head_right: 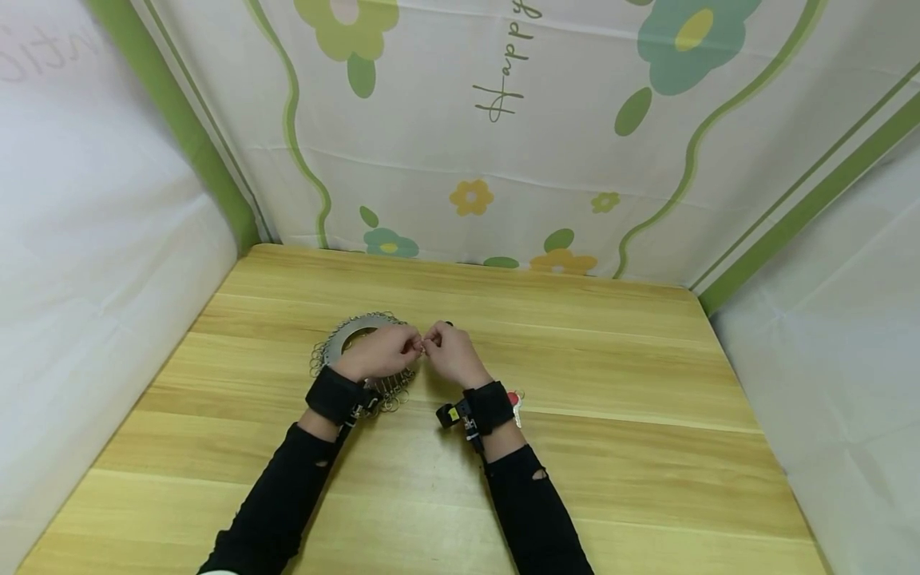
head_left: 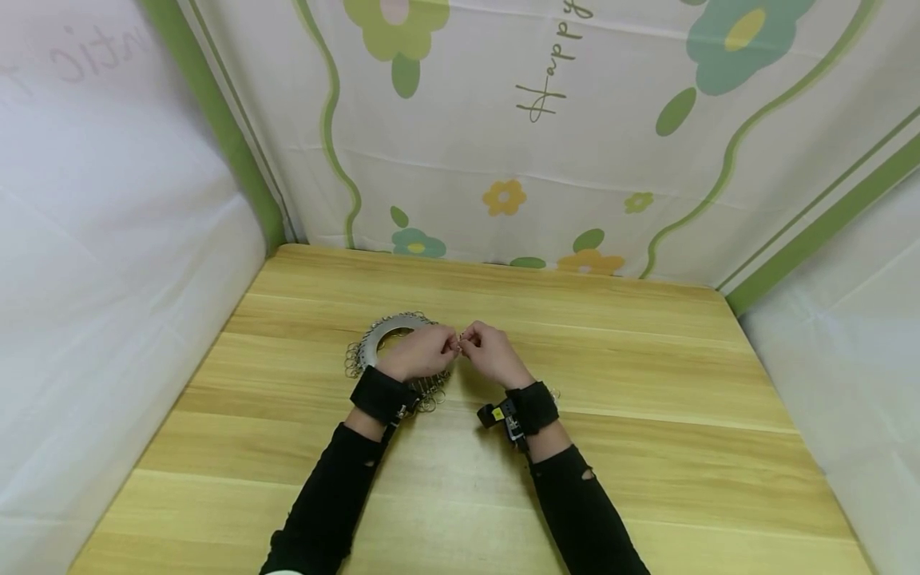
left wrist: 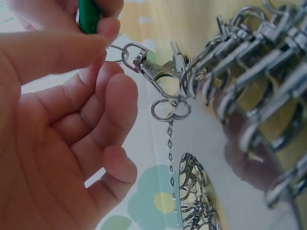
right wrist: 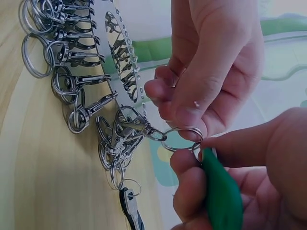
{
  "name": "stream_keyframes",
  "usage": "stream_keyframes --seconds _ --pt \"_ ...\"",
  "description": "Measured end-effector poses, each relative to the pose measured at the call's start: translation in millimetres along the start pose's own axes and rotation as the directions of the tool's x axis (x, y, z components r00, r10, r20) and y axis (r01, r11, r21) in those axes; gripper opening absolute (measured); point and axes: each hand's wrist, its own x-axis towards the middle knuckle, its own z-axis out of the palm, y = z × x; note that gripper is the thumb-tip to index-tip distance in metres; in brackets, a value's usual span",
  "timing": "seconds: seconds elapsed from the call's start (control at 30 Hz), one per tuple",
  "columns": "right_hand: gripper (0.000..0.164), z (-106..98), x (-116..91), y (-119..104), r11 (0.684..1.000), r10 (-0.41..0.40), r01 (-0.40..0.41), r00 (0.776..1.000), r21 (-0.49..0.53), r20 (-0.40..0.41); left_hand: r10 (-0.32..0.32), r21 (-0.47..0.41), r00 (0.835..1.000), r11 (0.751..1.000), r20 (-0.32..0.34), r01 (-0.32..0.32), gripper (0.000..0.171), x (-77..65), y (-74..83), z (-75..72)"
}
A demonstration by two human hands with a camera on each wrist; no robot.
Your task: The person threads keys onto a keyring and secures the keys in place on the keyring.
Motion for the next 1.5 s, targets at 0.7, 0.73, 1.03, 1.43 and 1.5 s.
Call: stream_keyframes --seconds 0.7,0.73,1.03,1.43,1.5 --pt "0.005 -2.5 -3.0 -2.8 0.996 -0.09 0.09 0.994 -0.003 0.057 -0.017 0.05 1.0 0.999 -0.006 0.017 0.02 0.0 -3.5 2.7" --pt "0.006 -2.0 -2.9 -2.4 0.997 -0.083 0.083 0.995 0.001 0.053 -0.017 0.038 1.0 0.999 -0.008 0.017 0.019 0.1 -3.8 2.8" --pt "0.009 2.5 -1.9 0.6 0.998 0.002 -0.002 1.0 0.056 0.01 0.005 0.035 1.0 0.999 -0.018 -0.004 0.017 -0.3 -4.4 3.5" --pt "0.008 1.2 -1.0 0.2 1.0 -0.008 0.008 1.0 0.007 -0.019 0.03 0.133 0.995 0.991 -0.093 -0.017 0.011 1.0 -4.8 1.5" --pt "0.008 0.7 -1.6 0.4 1.0 -0.014 0.014 1.0 -0.005 -0.009 0.035 0.136 0.995 0.99 -0.09 -0.022 0.013 0.5 -4.9 1.6"
